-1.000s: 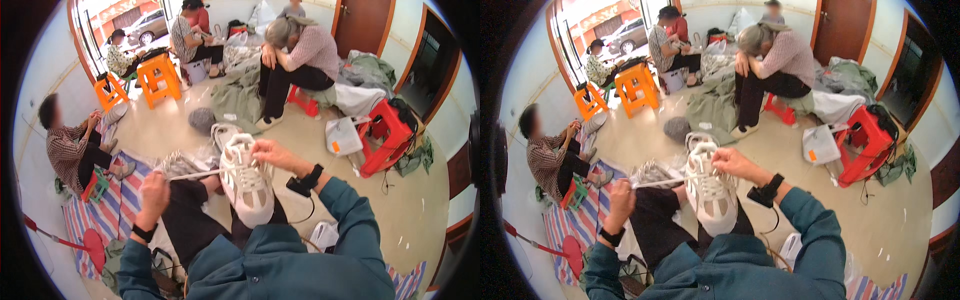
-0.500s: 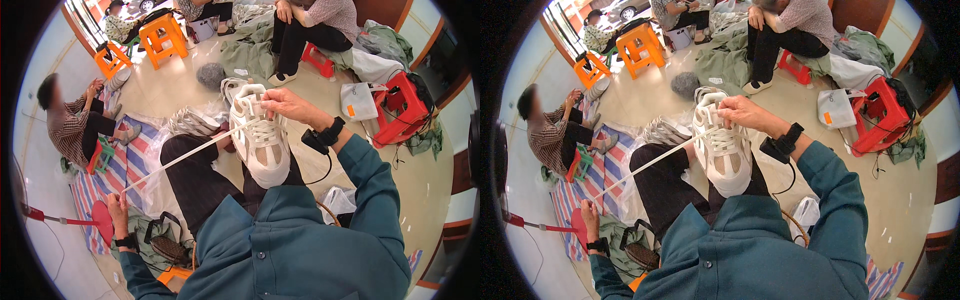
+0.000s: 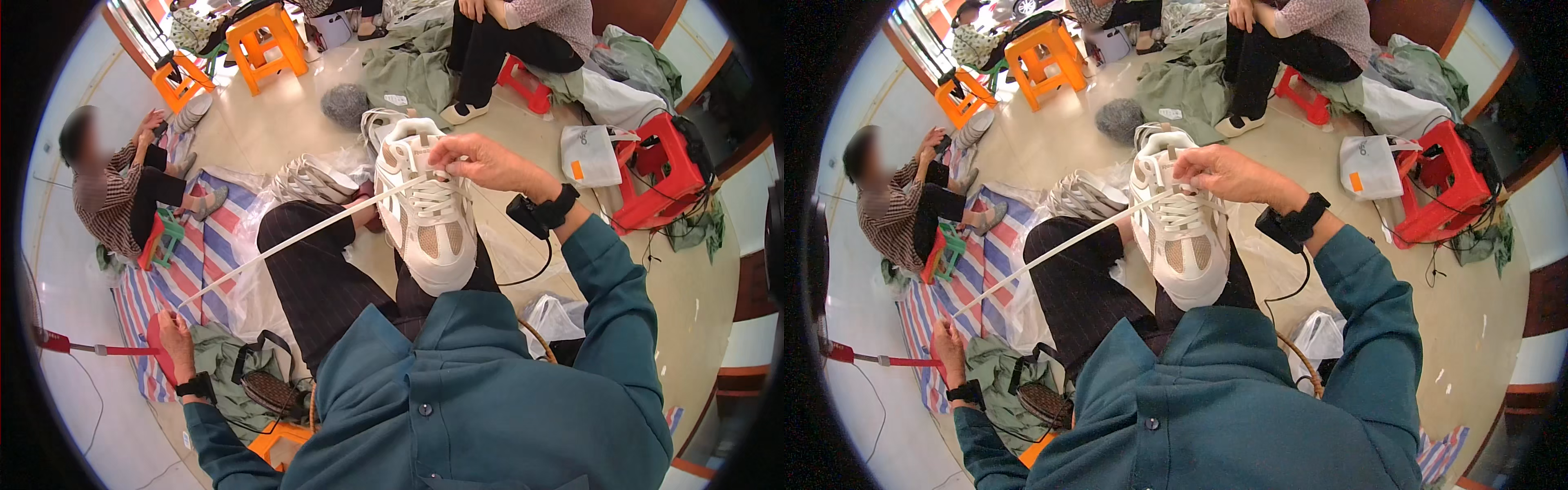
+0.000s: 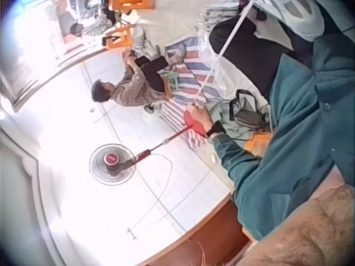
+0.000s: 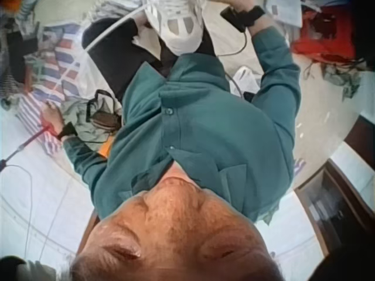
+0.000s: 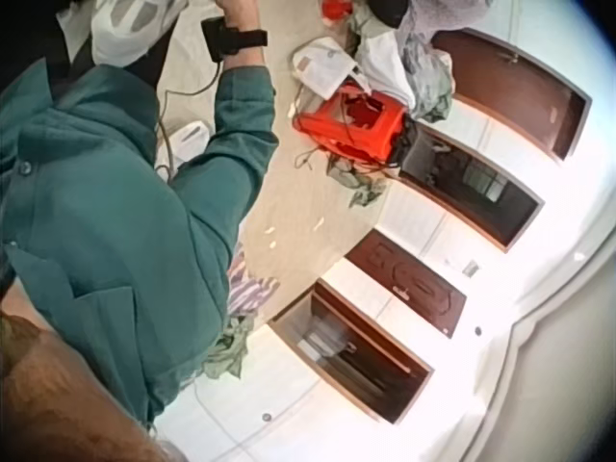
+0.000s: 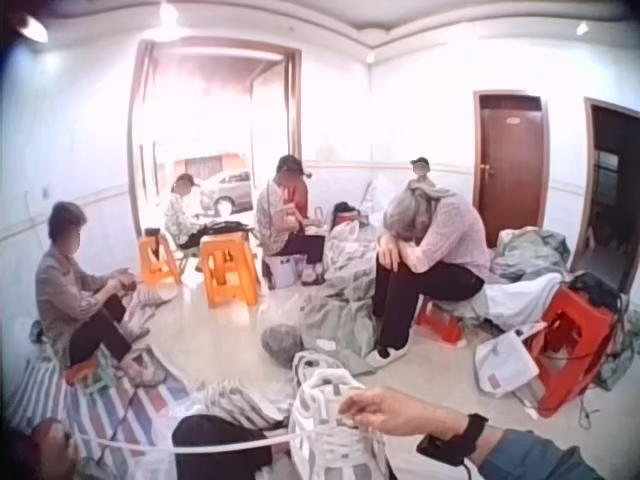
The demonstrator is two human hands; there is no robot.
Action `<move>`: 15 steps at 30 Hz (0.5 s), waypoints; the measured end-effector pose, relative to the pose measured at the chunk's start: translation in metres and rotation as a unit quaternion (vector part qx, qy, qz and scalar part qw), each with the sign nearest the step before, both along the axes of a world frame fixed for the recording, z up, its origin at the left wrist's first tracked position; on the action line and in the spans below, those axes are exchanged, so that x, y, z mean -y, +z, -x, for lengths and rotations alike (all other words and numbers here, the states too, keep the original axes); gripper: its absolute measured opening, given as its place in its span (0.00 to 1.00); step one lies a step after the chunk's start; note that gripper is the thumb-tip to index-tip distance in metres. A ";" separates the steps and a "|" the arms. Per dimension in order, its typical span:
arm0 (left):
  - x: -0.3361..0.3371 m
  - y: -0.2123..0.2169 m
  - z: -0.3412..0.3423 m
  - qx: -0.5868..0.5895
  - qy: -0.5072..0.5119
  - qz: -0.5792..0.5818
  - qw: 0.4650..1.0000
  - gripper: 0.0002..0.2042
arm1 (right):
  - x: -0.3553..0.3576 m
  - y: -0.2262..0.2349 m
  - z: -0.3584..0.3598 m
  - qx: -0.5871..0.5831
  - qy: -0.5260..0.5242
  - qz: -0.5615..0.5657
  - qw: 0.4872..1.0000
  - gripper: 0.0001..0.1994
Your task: The recorder is lacing a pair of white Reebok sneakers while sitting in a workshop environment with other workers.
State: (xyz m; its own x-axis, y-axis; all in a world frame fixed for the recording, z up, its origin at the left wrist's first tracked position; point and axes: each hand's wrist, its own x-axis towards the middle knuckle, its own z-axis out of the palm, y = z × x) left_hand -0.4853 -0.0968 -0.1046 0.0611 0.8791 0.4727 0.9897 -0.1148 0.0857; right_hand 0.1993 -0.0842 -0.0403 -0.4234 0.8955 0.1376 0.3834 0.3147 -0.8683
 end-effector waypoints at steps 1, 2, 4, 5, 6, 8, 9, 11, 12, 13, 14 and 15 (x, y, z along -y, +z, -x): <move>0.000 0.000 0.002 -0.011 0.016 -0.003 1.000 0.05 | 0.003 0.001 0.001 -0.001 -0.001 0.002 1.000 0.09; 0.000 -0.001 0.003 -0.011 0.016 -0.001 1.000 0.05 | 0.006 0.002 0.002 0.031 -0.011 -0.021 0.999 0.10; 0.000 -0.002 0.003 -0.005 0.029 -0.002 1.000 0.06 | 0.009 0.005 0.005 0.062 -0.020 -0.042 0.997 0.11; 0.000 -0.003 0.002 -0.006 0.030 -0.001 1.000 0.06 | 0.011 0.005 0.007 0.093 -0.036 -0.056 0.993 0.11; 0.000 -0.004 0.000 0.005 0.020 -0.001 1.000 0.06 | 0.012 0.005 0.009 0.125 -0.051 -0.070 0.988 0.12; -0.002 -0.006 -0.008 0.018 0.008 0.000 1.000 0.06 | 0.014 -0.003 0.013 0.162 -0.090 -0.100 0.978 0.11; -0.002 -0.006 -0.011 0.019 0.005 0.003 1.000 0.07 | 0.015 -0.007 0.015 0.198 -0.128 -0.130 0.963 0.11; 0.003 -0.008 -0.006 0.019 0.007 0.006 1.000 0.07 | 0.019 -0.010 0.024 0.229 -0.140 -0.203 0.942 0.11; 0.006 -0.010 -0.001 0.008 0.017 0.002 1.000 0.07 | 0.020 -0.013 0.028 0.258 -0.154 -0.275 0.914 0.11; 0.006 -0.010 0.000 -0.003 0.025 -0.001 1.000 0.07 | 0.022 -0.016 0.031 0.258 -0.154 -0.273 0.914 0.11; 0.007 -0.010 0.001 -0.003 0.025 0.000 1.000 0.07 | 0.023 -0.020 0.034 0.266 -0.173 -0.313 0.895 0.11; 0.009 -0.011 0.002 0.008 0.025 0.001 1.000 0.07 | 0.024 -0.023 0.036 0.272 -0.192 -0.352 0.875 0.12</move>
